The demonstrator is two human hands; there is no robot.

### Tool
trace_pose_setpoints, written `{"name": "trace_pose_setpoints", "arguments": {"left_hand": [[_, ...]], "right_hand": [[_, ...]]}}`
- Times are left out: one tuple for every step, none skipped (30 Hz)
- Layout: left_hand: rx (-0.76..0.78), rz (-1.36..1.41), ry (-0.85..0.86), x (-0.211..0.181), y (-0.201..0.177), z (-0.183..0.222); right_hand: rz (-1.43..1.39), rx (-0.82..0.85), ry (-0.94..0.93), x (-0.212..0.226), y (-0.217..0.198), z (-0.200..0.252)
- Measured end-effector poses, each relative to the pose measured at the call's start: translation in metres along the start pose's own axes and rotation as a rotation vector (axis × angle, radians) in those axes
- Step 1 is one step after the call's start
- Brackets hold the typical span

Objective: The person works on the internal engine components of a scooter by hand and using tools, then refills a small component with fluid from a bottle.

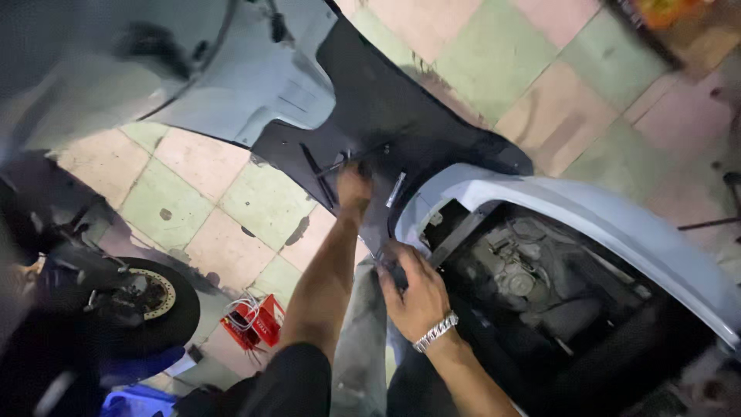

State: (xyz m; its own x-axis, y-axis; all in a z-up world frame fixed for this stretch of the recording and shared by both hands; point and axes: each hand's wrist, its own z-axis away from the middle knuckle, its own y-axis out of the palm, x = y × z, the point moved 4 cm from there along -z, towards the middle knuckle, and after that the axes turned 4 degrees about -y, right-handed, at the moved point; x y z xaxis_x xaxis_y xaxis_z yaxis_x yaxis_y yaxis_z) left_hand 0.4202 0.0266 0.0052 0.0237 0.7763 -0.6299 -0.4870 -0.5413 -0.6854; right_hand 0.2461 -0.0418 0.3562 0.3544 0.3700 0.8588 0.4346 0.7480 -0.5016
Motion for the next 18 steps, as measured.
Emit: {"name": "trace_pose_setpoints", "arguments": {"left_hand": [[-0.015,0.095,-0.079,0.007,-0.009,0.017],[-0.059,0.12,0.056,0.006,-0.022,0.049],[-0.127,0.137,0.19,0.003,-0.044,0.077],[-0.107,-0.019,0.012,-0.003,-0.053,0.099],[-0.403,-0.051,0.496,-0.025,-0.084,0.147],[-0.201,-0.362,0.501,-0.038,-0.097,0.18],[-0.025,0.295,-0.07,-0.029,-0.121,0.22],[-0.113,0.158,0.162,-0.042,-0.17,0.263],[0.015,0.651,0.086,-0.052,-0.204,0.3],[0.031,0.601,0.058,-0.058,-0.245,0.336],[0.071,0.549,0.023,-0.062,-0.278,0.375],[0.031,0.501,0.002,-0.063,-0.311,0.4],[0.008,0.456,-0.024,-0.06,-0.34,0.425],[-0.01,0.499,-0.125,-0.049,-0.365,0.447],[-0.012,0.547,-0.211,-0.038,-0.384,0.463],[-0.062,0.604,-0.216,-0.029,-0.402,0.479],[-0.1,0.661,-0.214,-0.021,-0.419,0.49],[-0.136,0.696,-0.263,-0.012,-0.435,0.498]], "right_hand": [[0.017,0.019,0.02,0.009,-0.005,0.015],[0.035,0.038,0.041,0.019,-0.011,0.035],[0.028,0.037,-0.015,0.032,-0.018,0.052],[-0.011,0.055,0.065,0.039,-0.025,0.076],[-0.059,0.101,0.132,0.041,-0.029,0.103],[-0.025,0.13,0.119,0.042,-0.035,0.13],[0.007,0.176,0.098,0.045,-0.035,0.152],[0.045,0.246,0.173,0.044,-0.026,0.173],[0.097,0.304,0.247,0.036,-0.021,0.195],[-0.022,0.34,0.231,0.029,-0.013,0.209],[-0.138,0.374,0.24,0.019,0.002,0.224],[-0.166,0.431,0.256,0.008,0.02,0.222],[-0.138,0.49,0.276,0.0,0.038,0.227],[-0.123,0.549,0.292,-0.003,0.056,0.23],[-0.105,0.588,0.3,-0.003,0.071,0.23],[-0.092,0.626,0.295,0.003,0.085,0.23],[-0.083,0.661,0.287,0.014,0.099,0.226],[-0.078,0.688,0.264,0.031,0.111,0.219]]}}
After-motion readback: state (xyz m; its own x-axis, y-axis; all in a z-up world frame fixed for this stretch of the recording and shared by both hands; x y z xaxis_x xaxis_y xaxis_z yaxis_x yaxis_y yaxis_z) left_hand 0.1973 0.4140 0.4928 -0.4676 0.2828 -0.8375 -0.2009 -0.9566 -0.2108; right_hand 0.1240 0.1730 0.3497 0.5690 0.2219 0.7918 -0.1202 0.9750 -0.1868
